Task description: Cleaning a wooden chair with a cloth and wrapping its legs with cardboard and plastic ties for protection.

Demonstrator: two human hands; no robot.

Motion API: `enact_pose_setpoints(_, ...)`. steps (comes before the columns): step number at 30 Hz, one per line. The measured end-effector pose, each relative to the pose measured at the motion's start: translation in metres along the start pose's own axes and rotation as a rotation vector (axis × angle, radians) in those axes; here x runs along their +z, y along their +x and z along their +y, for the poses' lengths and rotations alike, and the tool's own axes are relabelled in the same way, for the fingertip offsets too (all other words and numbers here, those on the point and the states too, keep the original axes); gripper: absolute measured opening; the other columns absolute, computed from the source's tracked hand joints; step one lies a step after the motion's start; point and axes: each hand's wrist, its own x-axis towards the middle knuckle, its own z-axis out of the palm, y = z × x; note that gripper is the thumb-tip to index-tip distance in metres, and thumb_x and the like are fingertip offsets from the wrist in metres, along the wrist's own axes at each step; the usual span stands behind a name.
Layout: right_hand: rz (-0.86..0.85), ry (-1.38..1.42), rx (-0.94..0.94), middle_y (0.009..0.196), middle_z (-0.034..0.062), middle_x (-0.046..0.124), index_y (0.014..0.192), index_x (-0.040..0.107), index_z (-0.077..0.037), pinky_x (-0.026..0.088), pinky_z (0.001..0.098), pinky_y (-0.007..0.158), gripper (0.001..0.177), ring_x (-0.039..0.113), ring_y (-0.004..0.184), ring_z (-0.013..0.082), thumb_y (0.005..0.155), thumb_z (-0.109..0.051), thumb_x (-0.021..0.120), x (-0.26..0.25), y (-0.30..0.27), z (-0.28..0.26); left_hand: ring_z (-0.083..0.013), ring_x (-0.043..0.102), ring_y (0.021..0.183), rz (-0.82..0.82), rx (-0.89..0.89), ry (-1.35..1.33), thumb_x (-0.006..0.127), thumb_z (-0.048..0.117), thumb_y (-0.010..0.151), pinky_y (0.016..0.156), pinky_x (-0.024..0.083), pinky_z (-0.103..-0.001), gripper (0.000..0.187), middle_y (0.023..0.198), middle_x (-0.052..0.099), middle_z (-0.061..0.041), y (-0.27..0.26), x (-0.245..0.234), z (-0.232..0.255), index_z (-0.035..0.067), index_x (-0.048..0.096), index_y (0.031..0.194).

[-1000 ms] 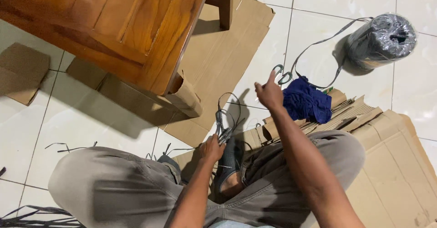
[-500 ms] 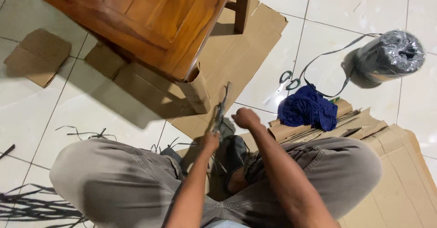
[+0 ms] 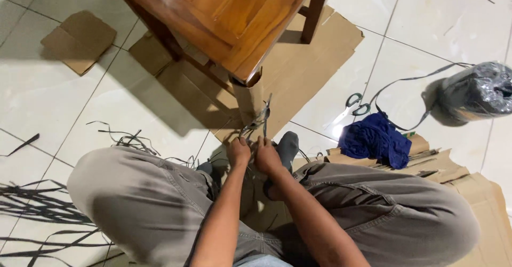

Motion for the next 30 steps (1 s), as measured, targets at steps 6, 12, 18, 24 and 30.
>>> enact_pose_setpoints(6,-0.443,-0.367,-0.114,0.121,0.0213,0.072,0.125,0.069,0.001,0.060,0.0548,0.086,0.054,0.069,0.111,0.0442,0.076,-0.015,0.081,0.111,0.017,0.043,-0.0458,0.068,0.109,0.140,-0.121,0.019,0.044,0.034,0.108,0.093,0.053,-0.059,0.041,0.106,0.071,-0.026,0.006,0.023,-0.032,0.000,0.067,0.104)
enact_pose_setpoints(12,-0.288,0.558,-0.510,0.084,0.0231,0.073,0.089,0.077,-0.001,0.049,0.0407,0.059,0.032,0.063,0.069,0.0253,0.089,-0.021,0.052,0.024,-0.027,-0.035,-0.0511,0.067,0.105,0.520,-0.175,-0.295,0.036,0.041,0.110,0.094,0.050,-0.061,0.055,0.104,0.071,-0.029,0.022,-0.027,0.001,-0.003,0.069,0.109)
enact_pose_setpoints(18,-0.266,0.400,-0.323,0.134,0.0291,0.059,0.132,0.063,-0.003,0.055,0.0605,0.097,0.043,0.065,0.110,0.0532,0.090,-0.015,0.061,-0.048,-0.043,-0.092,-0.0205,0.056,0.055,0.816,-0.242,-0.968,0.038,0.037,0.110,0.071,0.051,-0.036,0.053,0.061,0.062,-0.014,0.048,-0.114,0.031,0.004,0.064,0.079)
enact_pose_setpoints(24,-0.114,0.763,-0.245,0.123,0.0289,0.064,0.125,0.068,0.002,0.059,0.0505,0.091,0.035,0.067,0.113,0.0439,0.089,0.001,0.066,-0.043,-0.029,-0.122,-0.0410,0.064,0.120,0.903,-0.231,-1.019,0.031,0.035,0.111,0.096,0.051,-0.061,0.055,0.124,0.066,-0.030,0.061,-0.209,0.009,-0.006,0.065,0.126)
enact_pose_setpoints(30,-0.205,1.076,-0.051,0.123,0.0092,0.066,0.140,0.062,-0.013,0.051,0.0183,0.062,0.050,0.066,0.084,0.0136,0.092,-0.005,0.056,-0.045,-0.022,-0.175,-0.0514,0.053,0.130,0.903,-0.262,-0.381,0.025,0.023,0.114,0.111,0.045,-0.066,0.045,0.134,0.052,-0.040,0.048,-0.273,-0.001,-0.012,0.045,0.132)
